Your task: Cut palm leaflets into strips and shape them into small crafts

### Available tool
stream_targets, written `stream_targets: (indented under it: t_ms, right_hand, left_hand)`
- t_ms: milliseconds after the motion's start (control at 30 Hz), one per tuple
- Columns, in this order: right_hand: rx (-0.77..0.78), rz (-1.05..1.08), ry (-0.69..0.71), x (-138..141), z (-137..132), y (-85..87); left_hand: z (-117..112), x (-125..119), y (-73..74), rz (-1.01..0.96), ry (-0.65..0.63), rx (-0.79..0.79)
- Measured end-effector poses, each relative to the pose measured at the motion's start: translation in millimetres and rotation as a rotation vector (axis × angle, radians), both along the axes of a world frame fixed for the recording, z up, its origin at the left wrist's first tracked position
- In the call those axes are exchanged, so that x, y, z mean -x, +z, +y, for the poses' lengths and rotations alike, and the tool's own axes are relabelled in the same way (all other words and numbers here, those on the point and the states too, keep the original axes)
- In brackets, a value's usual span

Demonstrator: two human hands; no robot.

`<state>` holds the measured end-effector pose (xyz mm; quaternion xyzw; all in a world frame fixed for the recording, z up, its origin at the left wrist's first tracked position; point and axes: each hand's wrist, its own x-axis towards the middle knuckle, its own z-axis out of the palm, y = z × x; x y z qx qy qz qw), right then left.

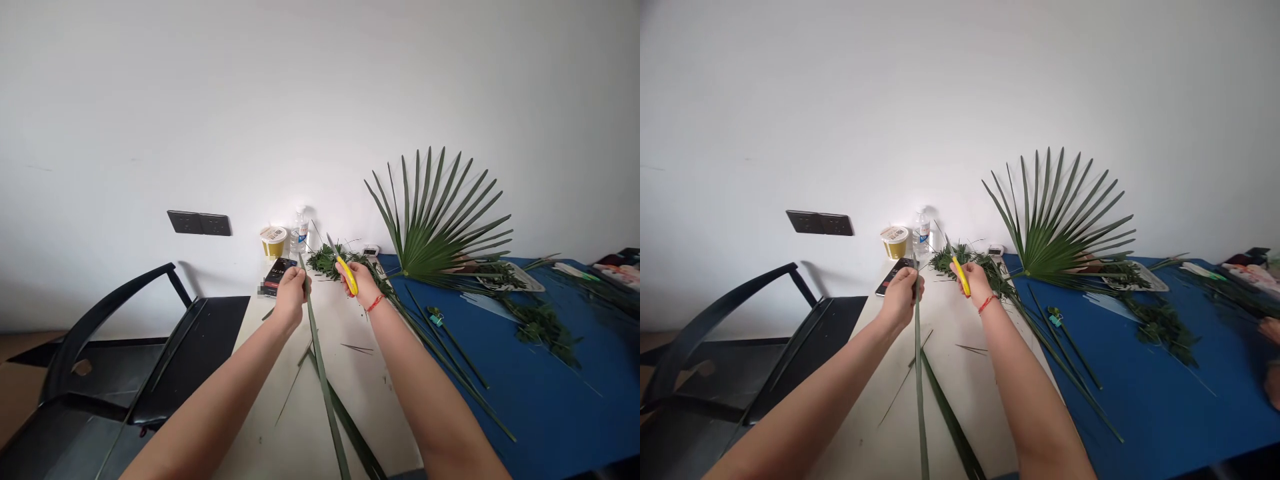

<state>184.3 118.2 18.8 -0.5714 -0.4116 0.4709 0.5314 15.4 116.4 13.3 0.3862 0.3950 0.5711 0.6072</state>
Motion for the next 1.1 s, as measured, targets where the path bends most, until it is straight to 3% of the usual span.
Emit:
stream_targets:
  t_ms: [200,300,400,600,700,800,1100]
  right_hand:
    - [-0.083,-0.107,0.032,-24.6,-30.4,35.0]
    - [-0.076,-0.228,-0.007,-34.0,-59.9,39.8]
    - [-0.028,-0.424,-0.052,-35.5,-93.6,24.8]
    - [0.133,-0.894,-0.097,-7.8,-148.6,-32.4]
    - [0.224,-1.048,-0.079,5.1,-158.9,-49.7]
    - [0.286,-1.138,-0.026,10.3,-162.5,-55.9]
    - [0.287,-1.305,0.156,6.4,-170.6,-40.5]
  left_hand:
    - [12.7,32.9,24.2,0.005,0.061,-0.026]
    - [12.0,39.4,36.3,0.009,0.068,-0.053]
    - [6.0,42.4,50.6,0.018,0.080,-0.076]
    - [-11.6,44.1,70.1,-0.004,0.074,-0.126]
    - [-19.5,43.9,68.1,-0.002,0.050,-0.116]
    - [-27.0,43.3,59.4,-0.016,0.040,-0.085]
    - [-37.8,35.9,17.3,-0.082,0.064,0.074]
